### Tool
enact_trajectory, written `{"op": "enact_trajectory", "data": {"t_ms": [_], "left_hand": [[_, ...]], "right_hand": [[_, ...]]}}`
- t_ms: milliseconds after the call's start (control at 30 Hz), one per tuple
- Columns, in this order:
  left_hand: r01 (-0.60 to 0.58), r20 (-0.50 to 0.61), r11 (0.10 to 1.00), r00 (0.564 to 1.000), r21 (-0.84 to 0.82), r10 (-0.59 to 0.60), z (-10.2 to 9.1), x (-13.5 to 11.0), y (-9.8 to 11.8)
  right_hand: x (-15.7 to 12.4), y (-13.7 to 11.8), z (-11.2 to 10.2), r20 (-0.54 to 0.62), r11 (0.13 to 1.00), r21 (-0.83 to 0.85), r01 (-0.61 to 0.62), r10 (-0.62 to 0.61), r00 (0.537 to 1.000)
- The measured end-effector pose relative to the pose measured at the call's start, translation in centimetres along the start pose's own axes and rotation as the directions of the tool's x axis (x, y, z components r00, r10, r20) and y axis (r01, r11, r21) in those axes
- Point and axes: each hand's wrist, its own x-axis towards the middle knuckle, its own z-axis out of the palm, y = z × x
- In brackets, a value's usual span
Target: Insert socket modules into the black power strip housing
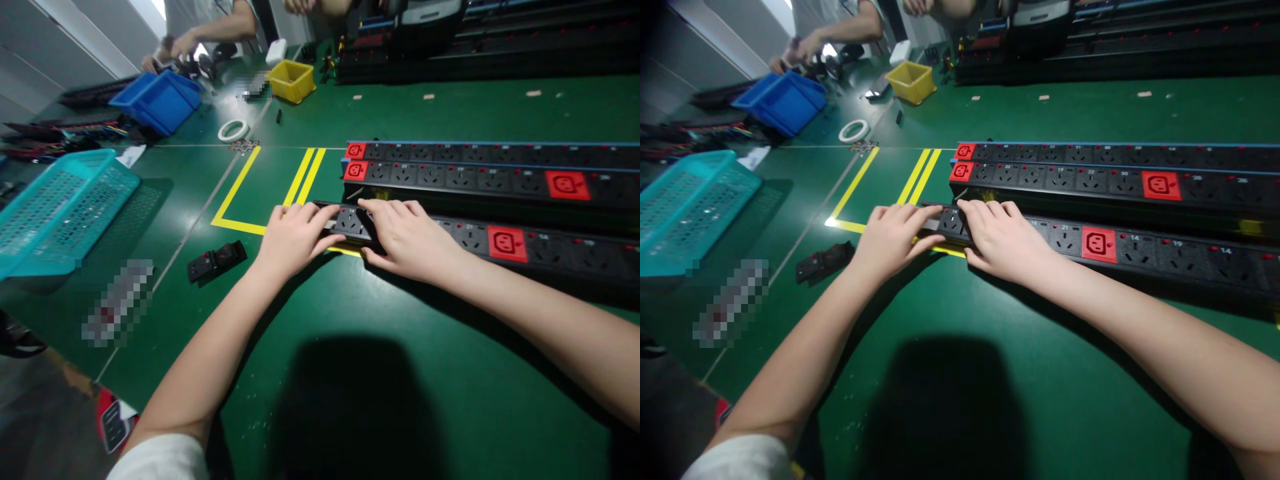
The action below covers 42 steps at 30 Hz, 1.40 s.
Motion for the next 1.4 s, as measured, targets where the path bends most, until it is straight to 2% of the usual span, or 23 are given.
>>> {"op": "enact_trajectory", "data": {"t_ms": [67, 100, 167, 233, 333, 400, 433, 500, 600, 667, 767, 900, 1000, 1167, 1267, 1400], "left_hand": [[0.19, -0.023, 0.982, 0.981, 0.001, -0.19, -1.4, -0.8, -1.3], [0.293, -0.021, 0.956, 0.956, 0.004, -0.292, -1.8, -1.4, -2.2], [0.493, -0.017, 0.869, 0.87, 0.033, -0.493, -2.0, -3.4, -4.2], [0.656, -0.003, 0.753, 0.754, 0.061, -0.657, -1.6, -5.9, -6.1], [0.736, 0.047, 0.668, 0.668, 0.105, -0.743, -0.7, -9.2, -7.7], [0.772, 0.126, 0.621, 0.608, 0.136, -0.784, -0.3, -10.3, -7.7], [0.775, 0.144, 0.612, 0.595, 0.158, -0.791, -0.2, -10.5, -7.5], [0.742, 0.137, 0.645, 0.63, 0.182, -0.764, 0.0, -10.3, -6.6], [0.632, 0.104, 0.759, 0.754, 0.154, -0.649, 0.3, -9.3, -5.0], [0.557, 0.11, 0.822, 0.816, 0.116, -0.568, 0.7, -8.2, -4.2], [0.494, 0.091, 0.867, 0.863, 0.061, -0.497, 1.5, -6.2, -3.4], [0.484, 0.086, 0.875, 0.872, -0.003, -0.482, 2.6, -3.2, -2.7], [0.502, 0.014, 0.865, 0.865, -0.017, -0.502, 2.9, -2.0, -2.1], [0.556, -0.063, 0.831, 0.829, -0.019, -0.556, 3.0, -2.6, -1.5], [0.578, -0.042, 0.816, 0.815, 0.0, -0.578, 2.8, -3.2, -1.4], [0.571, -0.015, 0.821, 0.821, 0.027, -0.57, 2.6, -3.7, -1.6]], "right_hand": [[0.0, 0.0, 0.0, 0.003, 1.0, -0.004, 0.003, -0.003, 1.0], [0.0, 0.0, 0.0, 0.005, 1.0, -0.004, 0.003, -0.003, 1.0], [0.0, -0.1, -0.1, 0.01, 1.0, -0.002, 0.001, -0.001, 1.0], [0.0, -0.1, -0.2, 0.005, 1.0, -0.005, -0.003, 0.003, 1.0], [0.0, -0.2, -0.2, 0.027, 0.999, -0.023, 0.024, -0.024, 0.999], [-0.1, -0.1, -0.1, 0.017, 0.994, -0.028, 0.109, -0.108, 0.994], [-0.2, 0.0, 0.0, 0.002, 0.986, -0.032, 0.166, -0.166, 0.986], [-0.3, 0.2, 0.2, -0.002, 0.969, -0.025, 0.247, -0.247, 0.969], [-0.3, 0.4, 0.3, 0.004, 0.955, 0.002, 0.298, -0.298, 0.955], [-0.2, 0.5, 0.2, 0.013, 0.948, 0.021, 0.317, -0.317, 0.948], [0.1, 0.5, 0.1, 0.037, 0.946, 0.052, 0.321, -0.323, 0.946], [0.5, 0.4, 0.0, 0.053, 0.954, 0.104, 0.282, -0.289, 0.956], [0.8, 0.2, 0.0, 0.036, 0.959, 0.111, 0.26, -0.265, 0.964], [0.8, 0.0, 0.3, 0.029, 0.961, 0.06, 0.269, -0.271, 0.962], [0.8, 0.1, 0.3, 0.049, 0.958, 0.054, 0.282, -0.285, 0.957], [0.8, 0.2, 0.2, 0.063, 0.955, 0.061, 0.289, -0.293, 0.954]]}}
